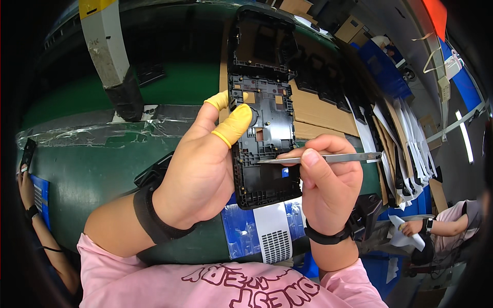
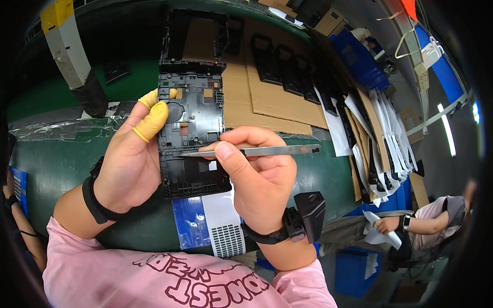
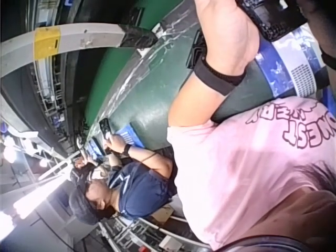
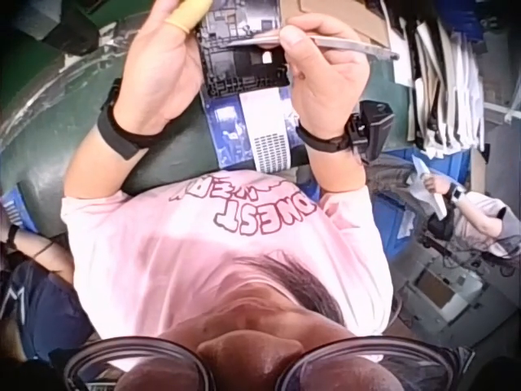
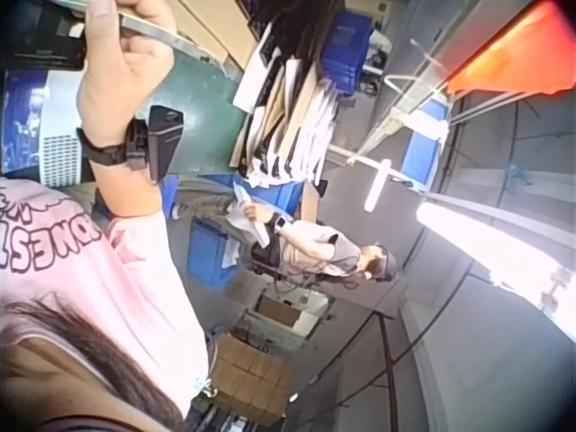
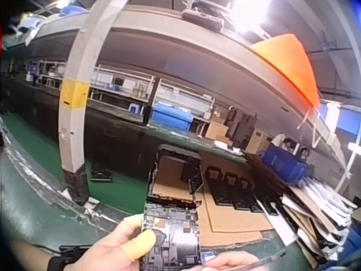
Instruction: Using tweezers and a precision tool to assemble and adjust components inside an electronic device housing on a factory assembly line.
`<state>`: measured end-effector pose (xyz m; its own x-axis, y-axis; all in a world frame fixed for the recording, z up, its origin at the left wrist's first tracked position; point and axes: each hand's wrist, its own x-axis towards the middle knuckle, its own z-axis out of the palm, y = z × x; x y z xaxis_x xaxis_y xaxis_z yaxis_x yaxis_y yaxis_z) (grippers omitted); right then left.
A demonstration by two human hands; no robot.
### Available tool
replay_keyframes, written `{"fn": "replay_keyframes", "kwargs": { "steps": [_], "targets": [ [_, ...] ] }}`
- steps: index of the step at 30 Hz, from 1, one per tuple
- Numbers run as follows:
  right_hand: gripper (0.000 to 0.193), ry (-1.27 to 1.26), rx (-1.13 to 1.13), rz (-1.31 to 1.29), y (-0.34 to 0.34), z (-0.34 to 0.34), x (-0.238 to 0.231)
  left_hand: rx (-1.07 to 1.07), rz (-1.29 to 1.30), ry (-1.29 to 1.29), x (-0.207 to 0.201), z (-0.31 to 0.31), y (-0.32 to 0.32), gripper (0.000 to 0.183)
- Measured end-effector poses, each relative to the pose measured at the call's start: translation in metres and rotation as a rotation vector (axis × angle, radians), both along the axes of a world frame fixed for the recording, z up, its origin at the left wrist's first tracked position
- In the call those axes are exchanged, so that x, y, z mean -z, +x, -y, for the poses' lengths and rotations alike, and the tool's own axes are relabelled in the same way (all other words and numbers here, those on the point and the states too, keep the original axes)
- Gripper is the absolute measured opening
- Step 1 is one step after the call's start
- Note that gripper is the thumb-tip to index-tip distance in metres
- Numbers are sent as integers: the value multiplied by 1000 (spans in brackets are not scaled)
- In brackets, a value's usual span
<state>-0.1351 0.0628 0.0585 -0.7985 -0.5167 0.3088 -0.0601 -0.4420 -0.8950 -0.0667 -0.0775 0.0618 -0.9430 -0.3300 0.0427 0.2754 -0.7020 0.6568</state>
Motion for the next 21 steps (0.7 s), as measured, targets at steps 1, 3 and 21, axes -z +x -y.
{"fn": "replay_keyframes", "kwargs": {
  "steps": [1,3,21],
  "targets": [
    [16,4,-3,5,0,0,1,-5,3,-5,0,0,0,30],
    [16,8,-3,9,-1,-2,0,14,5,13,-1,0,0,34],
    [11,201,30,228,-69,9,99,-223,-161,-247,-10,62,-17,39]
  ]
}}
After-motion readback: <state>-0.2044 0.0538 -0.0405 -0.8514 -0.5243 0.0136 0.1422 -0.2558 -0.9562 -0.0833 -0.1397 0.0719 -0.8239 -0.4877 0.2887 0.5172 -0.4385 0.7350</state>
